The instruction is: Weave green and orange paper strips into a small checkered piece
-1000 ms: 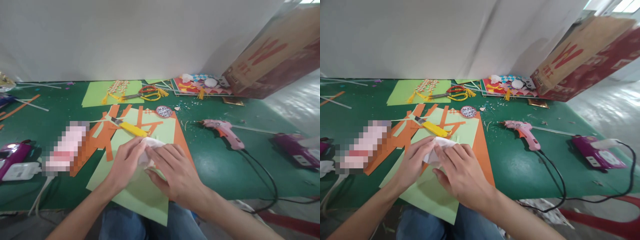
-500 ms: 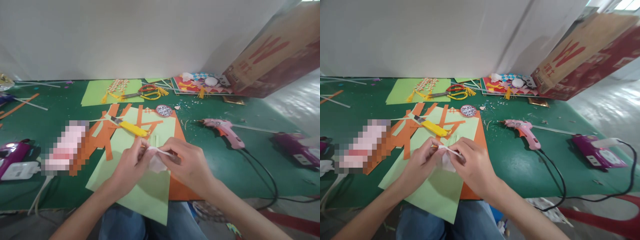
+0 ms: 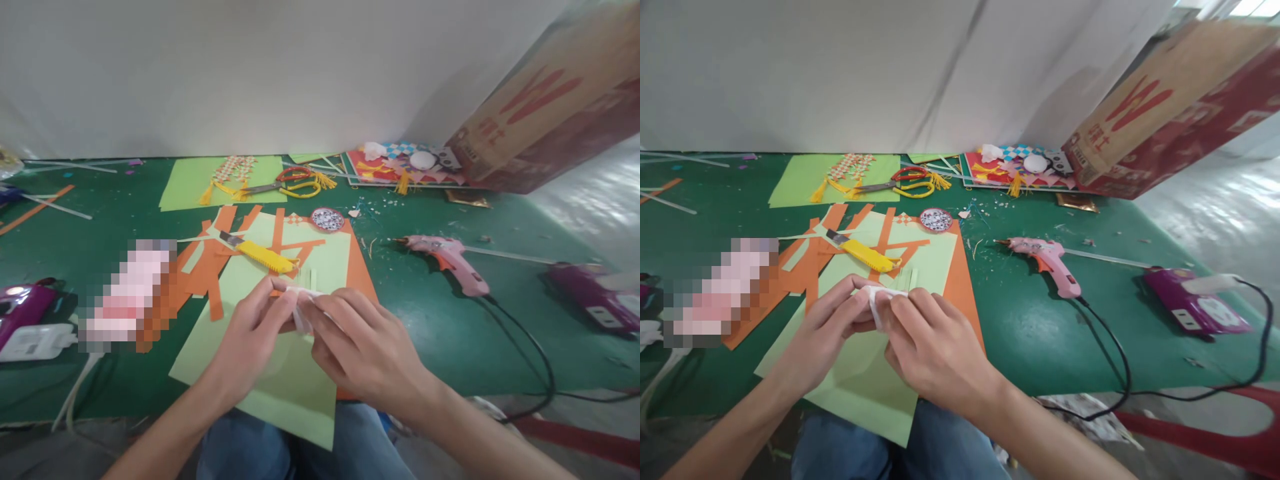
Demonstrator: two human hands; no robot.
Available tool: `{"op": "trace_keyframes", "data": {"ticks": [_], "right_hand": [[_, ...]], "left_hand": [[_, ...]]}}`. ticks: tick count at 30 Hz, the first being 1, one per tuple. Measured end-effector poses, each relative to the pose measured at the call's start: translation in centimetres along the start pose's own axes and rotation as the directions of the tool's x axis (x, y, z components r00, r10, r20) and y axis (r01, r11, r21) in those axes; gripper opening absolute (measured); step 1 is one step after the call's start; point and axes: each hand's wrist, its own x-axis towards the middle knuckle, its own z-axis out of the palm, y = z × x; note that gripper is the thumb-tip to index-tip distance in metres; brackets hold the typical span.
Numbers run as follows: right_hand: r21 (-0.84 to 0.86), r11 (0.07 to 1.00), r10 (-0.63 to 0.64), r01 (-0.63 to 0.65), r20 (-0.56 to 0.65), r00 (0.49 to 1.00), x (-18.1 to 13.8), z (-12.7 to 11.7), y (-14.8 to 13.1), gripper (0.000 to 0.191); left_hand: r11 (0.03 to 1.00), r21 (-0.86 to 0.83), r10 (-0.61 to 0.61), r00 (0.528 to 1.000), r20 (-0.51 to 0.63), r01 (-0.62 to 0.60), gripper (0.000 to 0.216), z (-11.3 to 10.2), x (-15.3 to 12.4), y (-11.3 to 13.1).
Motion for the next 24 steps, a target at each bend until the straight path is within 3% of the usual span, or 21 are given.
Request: {"op": "trace_keyframes", "data": {"ticks": [3, 7, 9, 12, 17, 20, 24], "right_hand": [[0.222, 0.966, 0.133, -0.135, 0.024, 0.991, 0.0, -0.2, 0.2, 0.022], [0.387, 0.853, 0.350, -0.351, 0.076, 0.934, 0.2, -0.1, 0.6, 0.013], [0.473, 0.788, 0.386, -0.394, 0.120, 0.915, 0.3, 0.0, 0.7, 0.013], [0.604, 0.673, 0.423, -0.428, 0.161, 0.892, 0.5, -0.2, 0.9, 0.015], [0.755, 0.400, 0.380, -0.520, 0.380, 0.843, 0.7, -0.8, 1.4, 0.013], [0.803, 0.313, 0.352, -0.507, 0.398, 0.847, 0.5, -0.8, 1.6, 0.014], [0.819, 0.366, 0.351, -0.441, 0.318, 0.881, 0.1, -0.6, 1.6, 0.012]], "left_hand": [[0.989, 0.144, 0.038, 0.999, -0.012, -0.036, 0.024, -0.3, -0.1, -0.2], [0.933, 0.349, 0.098, 0.995, -0.015, -0.087, 0.026, -0.2, -0.2, -0.1], [0.949, 0.306, 0.084, 0.996, -0.009, -0.077, 0.025, -0.2, -0.2, 0.1], [0.993, 0.112, 0.025, 1.000, 0.005, -0.025, 0.024, -0.4, -0.1, 0.3], [1.000, -0.019, 0.003, 0.991, 0.131, 0.000, 0.019, -0.8, 0.1, 0.1], [0.992, -0.019, 0.122, 0.987, 0.100, -0.121, 0.011, -0.5, -0.1, -0.1], [0.890, 0.240, 0.381, 0.921, 0.076, -0.388, 0.005, -0.5, -0.4, -0.1]]}}
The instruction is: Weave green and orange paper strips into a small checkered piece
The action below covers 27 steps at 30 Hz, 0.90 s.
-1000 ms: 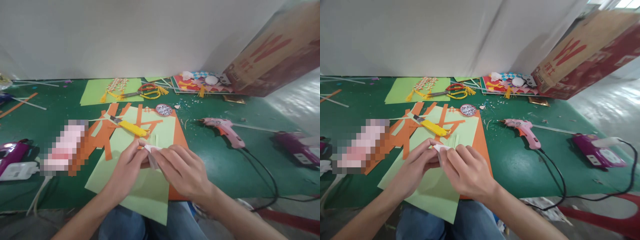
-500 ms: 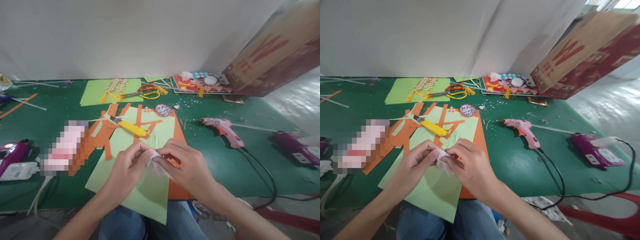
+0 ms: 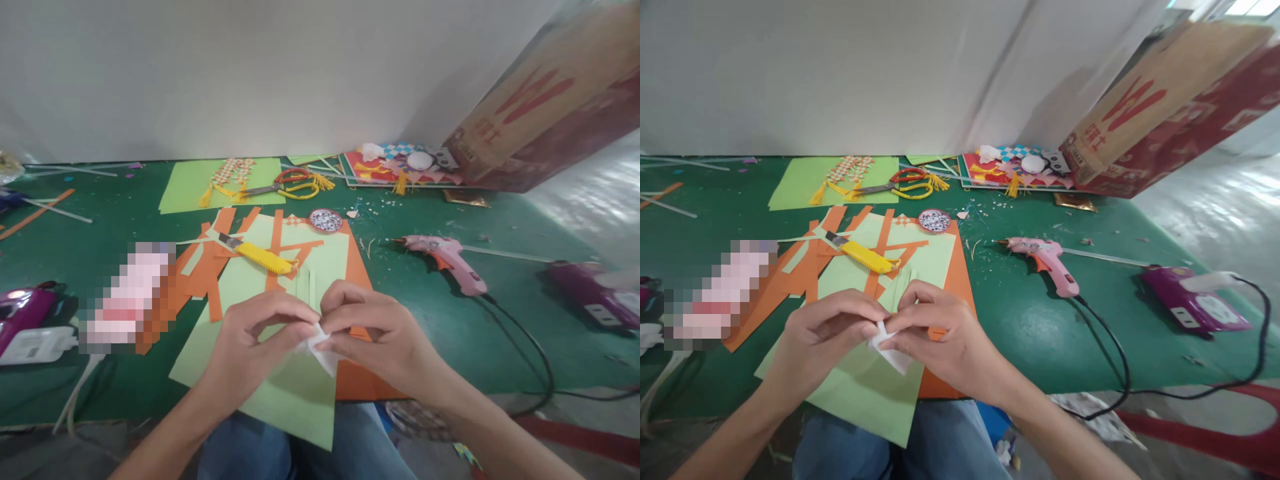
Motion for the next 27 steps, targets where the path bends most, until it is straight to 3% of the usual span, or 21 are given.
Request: {"op": "trace_keyframes", "data": {"ticks": [2, 4, 7, 14, 17, 19, 21, 23, 25, 27], "right_hand": [[-0.028, 0.998, -0.062, 0.063, 0.017, 0.998, -0.1, -0.2, 0.1, 0.013], [-0.028, 0.995, -0.092, 0.094, 0.065, 0.994, -0.2, -0.5, 0.1, 0.015], [0.037, 0.999, -0.044, 0.038, 0.167, 0.985, -0.2, -1.0, 0.1, 0.018], [0.277, 0.931, 0.105, -0.236, 0.414, 0.904, -0.1, -1.0, 0.3, 0.032], [0.331, 0.862, 0.219, -0.384, 0.440, 0.871, 0.1, -0.9, 0.2, 0.031], [0.281, 0.860, 0.291, -0.426, 0.416, 0.861, 0.0, -0.8, -0.1, 0.030], [0.116, 0.908, 0.342, -0.402, 0.349, 0.873, -0.3, -0.4, -0.3, 0.025], [-0.117, 0.962, 0.266, -0.245, 0.223, 0.938, -0.8, 0.2, -0.4, 0.010], [-0.350, 0.937, 0.029, 0.023, 0.143, 0.989, -1.2, 0.6, -0.3, 0.017], [-0.520, 0.809, -0.216, 0.275, 0.173, 0.961, -1.6, 0.9, -0.2, 0.030]], "left_hand": [[0.972, 0.149, 0.175, 0.983, 0.049, -0.181, 0.011, -0.4, -0.1, -0.1], [0.905, 0.236, 0.326, 0.933, 0.153, -0.355, 0.018, -1.0, -0.2, -0.4], [0.819, 0.284, 0.438, 0.864, 0.249, -0.498, 0.027, -1.6, -0.2, -0.7], [0.815, 0.248, 0.449, 0.842, 0.299, -0.523, 0.010, -1.4, -0.2, -0.4], [0.807, 0.281, 0.439, 0.846, 0.304, -0.519, 0.012, -1.4, -0.3, -0.7], [0.795, 0.317, 0.432, 0.850, 0.301, -0.517, 0.013, -1.5, -0.5, -0.8], [0.826, 0.349, 0.359, 0.890, 0.281, -0.443, 0.012, -1.4, -0.6, -0.6], [0.901, 0.361, 0.169, 0.961, 0.221, -0.241, 0.015, -1.3, -0.7, -0.2], [0.947, 0.321, -0.081, 0.981, 0.174, 0.022, 0.022, -1.1, -0.9, 0.1], [0.944, 0.235, -0.280, 0.940, 0.193, 0.233, 0.028, -1.0, -1.2, 0.2]]}}
